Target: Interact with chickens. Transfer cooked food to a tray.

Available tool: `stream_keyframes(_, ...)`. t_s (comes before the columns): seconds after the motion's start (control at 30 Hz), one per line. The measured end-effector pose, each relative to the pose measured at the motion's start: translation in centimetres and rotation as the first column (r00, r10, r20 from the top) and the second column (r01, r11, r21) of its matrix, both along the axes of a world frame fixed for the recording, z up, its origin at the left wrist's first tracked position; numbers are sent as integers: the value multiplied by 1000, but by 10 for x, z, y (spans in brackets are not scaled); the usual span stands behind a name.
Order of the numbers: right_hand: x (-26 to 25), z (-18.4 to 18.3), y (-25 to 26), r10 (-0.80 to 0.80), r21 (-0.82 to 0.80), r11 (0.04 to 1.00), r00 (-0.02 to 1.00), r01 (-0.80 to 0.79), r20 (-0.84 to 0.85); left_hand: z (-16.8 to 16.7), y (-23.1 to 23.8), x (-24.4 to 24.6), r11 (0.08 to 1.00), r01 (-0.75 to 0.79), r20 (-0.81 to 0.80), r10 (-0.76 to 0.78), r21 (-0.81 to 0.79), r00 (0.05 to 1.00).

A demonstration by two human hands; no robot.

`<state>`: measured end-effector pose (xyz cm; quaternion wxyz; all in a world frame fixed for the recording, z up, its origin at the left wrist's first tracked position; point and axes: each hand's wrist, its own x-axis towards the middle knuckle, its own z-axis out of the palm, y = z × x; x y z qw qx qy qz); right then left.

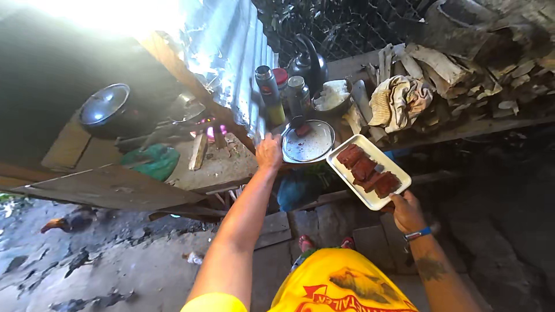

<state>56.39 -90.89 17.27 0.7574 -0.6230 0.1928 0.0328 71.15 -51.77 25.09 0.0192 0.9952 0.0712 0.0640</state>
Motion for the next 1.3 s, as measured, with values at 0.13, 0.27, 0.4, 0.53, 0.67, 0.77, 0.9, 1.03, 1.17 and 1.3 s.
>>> stream_keyframes(0.13,-1,2,2,-8,15,1000,1000,8,-2,6,2,-3,979,-103,-103,86,-175,991)
stream_keyframes(0.27,0,-2,2,-4,17,1000,1000,4,-10,25,3,-5,981,-95,-212,58,-167,976)
stream_keyframes(0.4,2,1,5,-11,12,1000,1000,11,-8,23,1,6,962,-69,-270,-4,-263,963)
stream_keyframes(0.53,2,4,6,-14,-6,1000,1000,14,-13,21,-7,18,946,-40,-309,-66,-323,949)
stream_keyframes(0.67,-2,2,0,-34,-24,999,999,34,-39,21,-11,18,939,-57,-350,-70,-340,934)
stream_keyframes(0.77,-1,0,-4,-43,-38,998,999,42,-26,14,-2,16,873,-150,-385,-46,-464,922)
stream_keyframes(0.9,3,4,-6,-40,-46,998,998,38,-41,13,7,4,789,-228,-399,-24,-571,917)
stream_keyframes(1.03,13,2,-1,-35,-41,999,998,33,-44,20,8,-5,902,-114,-344,-40,-417,938)
stream_keyframes(1.17,23,-1,6,-15,-38,999,1000,14,-25,17,-12,-11,945,-8,-243,-76,-327,967)
stream_keyframes(1.3,22,-2,5,-13,-40,999,1000,12,-27,16,-21,-16,938,17,-252,-110,-345,961)
